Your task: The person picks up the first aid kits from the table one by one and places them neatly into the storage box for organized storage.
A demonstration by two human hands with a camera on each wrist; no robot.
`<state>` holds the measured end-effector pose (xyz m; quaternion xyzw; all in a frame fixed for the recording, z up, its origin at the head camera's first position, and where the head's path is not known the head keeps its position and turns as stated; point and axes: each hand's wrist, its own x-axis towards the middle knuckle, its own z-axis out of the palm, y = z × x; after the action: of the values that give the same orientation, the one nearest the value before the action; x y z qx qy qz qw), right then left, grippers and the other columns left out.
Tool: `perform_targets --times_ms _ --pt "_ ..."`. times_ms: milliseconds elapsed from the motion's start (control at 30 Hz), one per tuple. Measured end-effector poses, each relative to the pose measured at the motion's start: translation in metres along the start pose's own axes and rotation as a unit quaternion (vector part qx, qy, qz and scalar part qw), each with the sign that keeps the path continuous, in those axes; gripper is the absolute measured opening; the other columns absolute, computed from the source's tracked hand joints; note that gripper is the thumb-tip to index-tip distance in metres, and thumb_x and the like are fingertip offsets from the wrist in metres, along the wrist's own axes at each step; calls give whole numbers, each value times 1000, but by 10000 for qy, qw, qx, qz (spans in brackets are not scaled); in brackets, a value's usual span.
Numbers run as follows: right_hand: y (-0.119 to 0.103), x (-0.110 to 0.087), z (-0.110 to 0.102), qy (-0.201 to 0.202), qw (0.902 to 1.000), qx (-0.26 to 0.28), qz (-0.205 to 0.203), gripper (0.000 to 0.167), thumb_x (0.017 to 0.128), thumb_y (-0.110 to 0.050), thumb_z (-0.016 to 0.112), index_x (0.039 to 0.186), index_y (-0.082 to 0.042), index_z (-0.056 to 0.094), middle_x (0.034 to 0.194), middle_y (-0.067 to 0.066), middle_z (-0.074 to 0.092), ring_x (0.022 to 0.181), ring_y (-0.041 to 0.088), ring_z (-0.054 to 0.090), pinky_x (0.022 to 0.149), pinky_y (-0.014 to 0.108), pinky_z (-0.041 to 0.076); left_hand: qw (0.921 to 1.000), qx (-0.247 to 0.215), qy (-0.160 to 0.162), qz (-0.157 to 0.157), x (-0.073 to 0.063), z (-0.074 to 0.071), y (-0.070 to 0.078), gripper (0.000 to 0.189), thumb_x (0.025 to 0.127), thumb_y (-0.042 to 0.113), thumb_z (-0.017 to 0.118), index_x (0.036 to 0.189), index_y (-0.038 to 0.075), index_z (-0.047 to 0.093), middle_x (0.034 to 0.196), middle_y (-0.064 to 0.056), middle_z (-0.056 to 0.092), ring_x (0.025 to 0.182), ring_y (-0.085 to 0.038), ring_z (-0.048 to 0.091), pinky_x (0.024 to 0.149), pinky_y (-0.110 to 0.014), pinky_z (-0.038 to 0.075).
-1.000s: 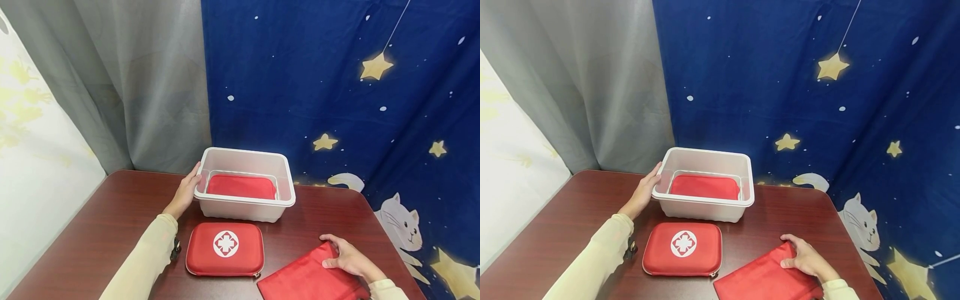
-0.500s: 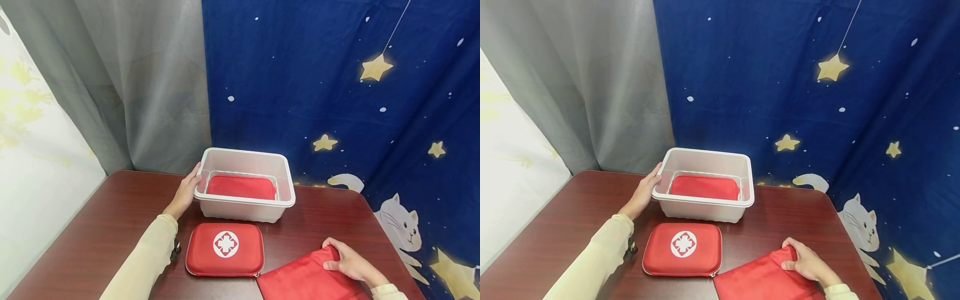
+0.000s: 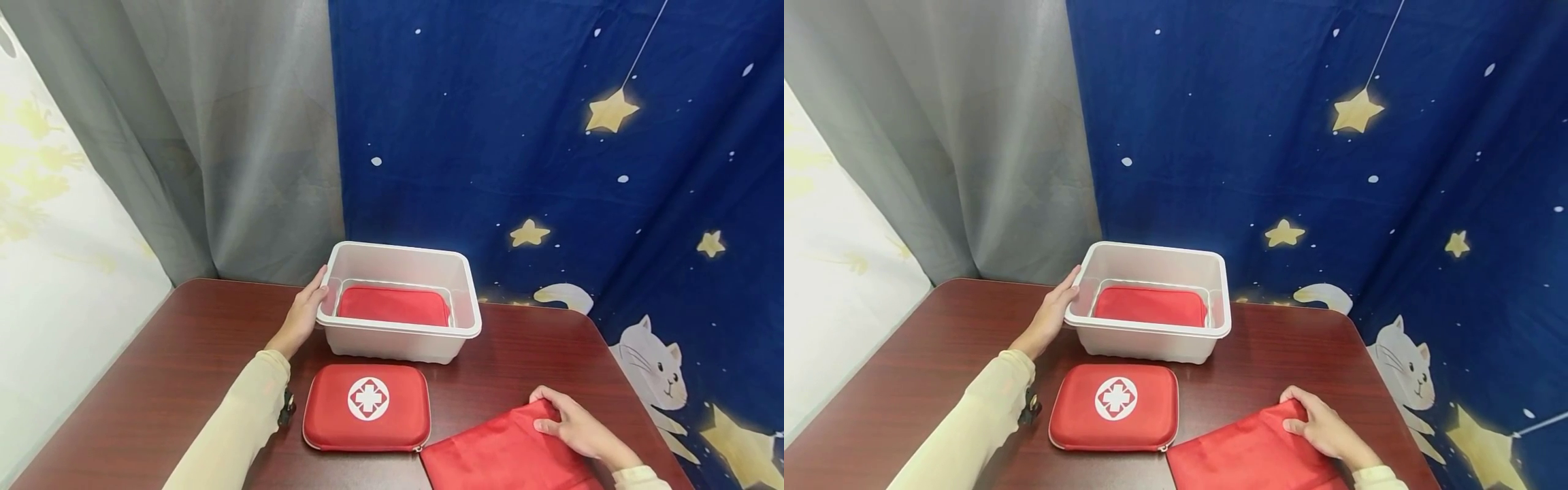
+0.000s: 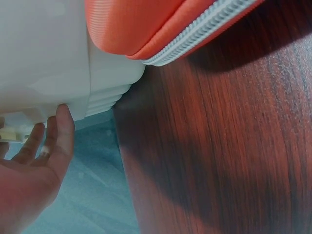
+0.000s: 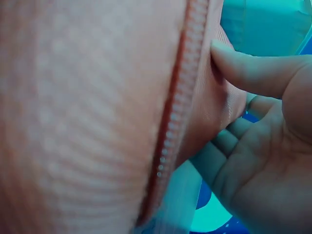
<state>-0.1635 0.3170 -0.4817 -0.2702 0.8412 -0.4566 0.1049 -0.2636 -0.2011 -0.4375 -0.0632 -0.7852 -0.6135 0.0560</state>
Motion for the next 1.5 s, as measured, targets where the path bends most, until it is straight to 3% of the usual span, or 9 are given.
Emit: perform_targets --times_ms 67,300,533,867,967,1133,1367,1500 --pt "4 0 -3 -147 9991 399 -83 19 88 2 66 103 1 54 80 14 52 78 16 56 63 27 44 10000 20 18 5 0 0 0 52 108 18 35 159 12 24 164 -9 22 150 -27 20 121 -47 14" --pt "5 -3 -12 -538 9889 1122 817 15 98 -4 57 109 4 53 89 11 55 84 14 58 69 26 47 10000 72 33 -35 1 0 1 53 108 19 36 159 12 23 164 -9 22 150 -27 21 121 -48 15" --pt "3 -5 -17 -1071 9735 1817 878 14 102 -3 48 110 9 47 95 14 55 90 17 60 72 28 49 9999 45 -30 -126 0 -1 4 52 108 18 34 159 12 23 164 -9 20 150 -27 19 121 -47 13" --pt "11 -11 -20 -1331 9464 2668 1239 18 104 -1 43 117 12 40 100 6 65 86 18 67 70 37 59 9993 -74 -200 -309 -17 -1 41 52 108 12 33 158 6 20 163 -15 18 150 -30 17 121 -49 14" --pt "14 -13 -20 -1271 9470 2750 1064 20 104 0 42 119 13 40 102 4 65 88 16 67 72 33 58 9994 -13 -167 -295 -18 -1 44 52 108 12 33 158 6 21 163 -15 18 150 -30 18 121 -48 14" --pt "16 -14 -20 -1055 9562 2613 792 18 104 0 43 118 11 43 99 0 61 89 11 63 74 27 54 9995 -30 -173 -280 -15 -2 41 52 108 10 33 158 5 20 163 -16 18 150 -32 16 121 -49 13" --pt "14 -11 -22 -981 9606 2544 548 13 103 4 40 114 9 45 95 -1 60 85 10 63 70 27 53 9998 -43 -104 -193 -3 -2 10 52 109 18 33 159 14 21 164 -9 18 151 -27 16 121 -49 12" --pt "12 -10 -25 -899 9623 2505 569 12 103 3 41 113 9 45 96 -1 60 85 10 62 70 27 52 9999 54 -22 -83 0 -1 2 53 108 19 34 159 15 22 164 -8 20 150 -27 19 121 -49 14"
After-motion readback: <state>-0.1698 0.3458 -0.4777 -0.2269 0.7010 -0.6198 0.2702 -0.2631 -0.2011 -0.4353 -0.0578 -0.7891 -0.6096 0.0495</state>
